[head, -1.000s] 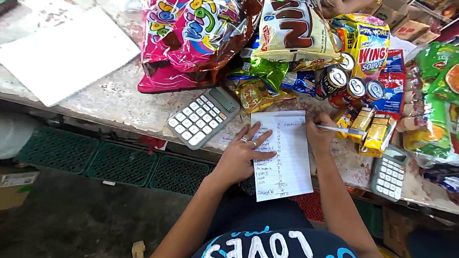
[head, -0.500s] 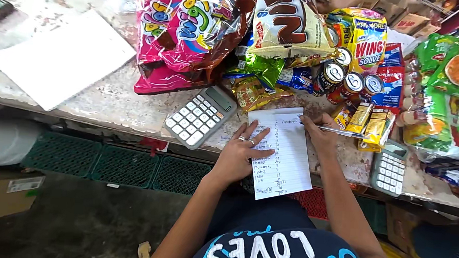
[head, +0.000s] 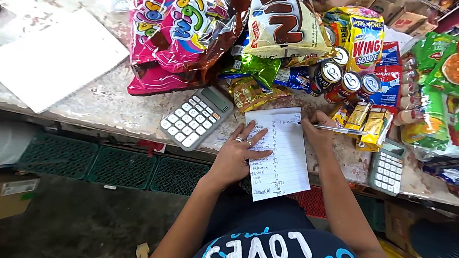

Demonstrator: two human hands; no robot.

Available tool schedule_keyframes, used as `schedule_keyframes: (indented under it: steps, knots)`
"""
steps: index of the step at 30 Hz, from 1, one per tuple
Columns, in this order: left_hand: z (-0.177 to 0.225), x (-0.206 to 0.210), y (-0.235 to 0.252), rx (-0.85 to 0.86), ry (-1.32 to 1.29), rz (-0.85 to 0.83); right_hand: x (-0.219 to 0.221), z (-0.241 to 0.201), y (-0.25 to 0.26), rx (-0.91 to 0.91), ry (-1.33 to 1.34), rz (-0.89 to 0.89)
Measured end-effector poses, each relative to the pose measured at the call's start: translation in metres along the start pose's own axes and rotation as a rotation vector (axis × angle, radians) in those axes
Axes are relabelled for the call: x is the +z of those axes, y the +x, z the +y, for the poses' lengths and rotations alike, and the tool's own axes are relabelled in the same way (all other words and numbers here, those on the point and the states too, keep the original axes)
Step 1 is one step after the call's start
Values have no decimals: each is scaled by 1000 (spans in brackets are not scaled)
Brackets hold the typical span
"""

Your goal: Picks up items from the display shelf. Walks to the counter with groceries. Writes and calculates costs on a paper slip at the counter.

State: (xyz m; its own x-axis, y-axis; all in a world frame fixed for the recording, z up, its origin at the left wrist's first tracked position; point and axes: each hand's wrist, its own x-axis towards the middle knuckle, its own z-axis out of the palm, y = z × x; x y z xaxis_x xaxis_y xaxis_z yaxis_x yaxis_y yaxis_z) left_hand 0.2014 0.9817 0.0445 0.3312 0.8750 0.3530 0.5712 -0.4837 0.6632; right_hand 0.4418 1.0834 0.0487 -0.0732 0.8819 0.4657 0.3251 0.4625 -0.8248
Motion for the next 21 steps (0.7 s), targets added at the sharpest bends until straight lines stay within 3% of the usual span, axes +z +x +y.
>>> schedule_keyframes:
  steps: [21]
  knots:
    - [0, 0, -1, -16, 6, -5, 2, 4, -1, -31, -41, 2]
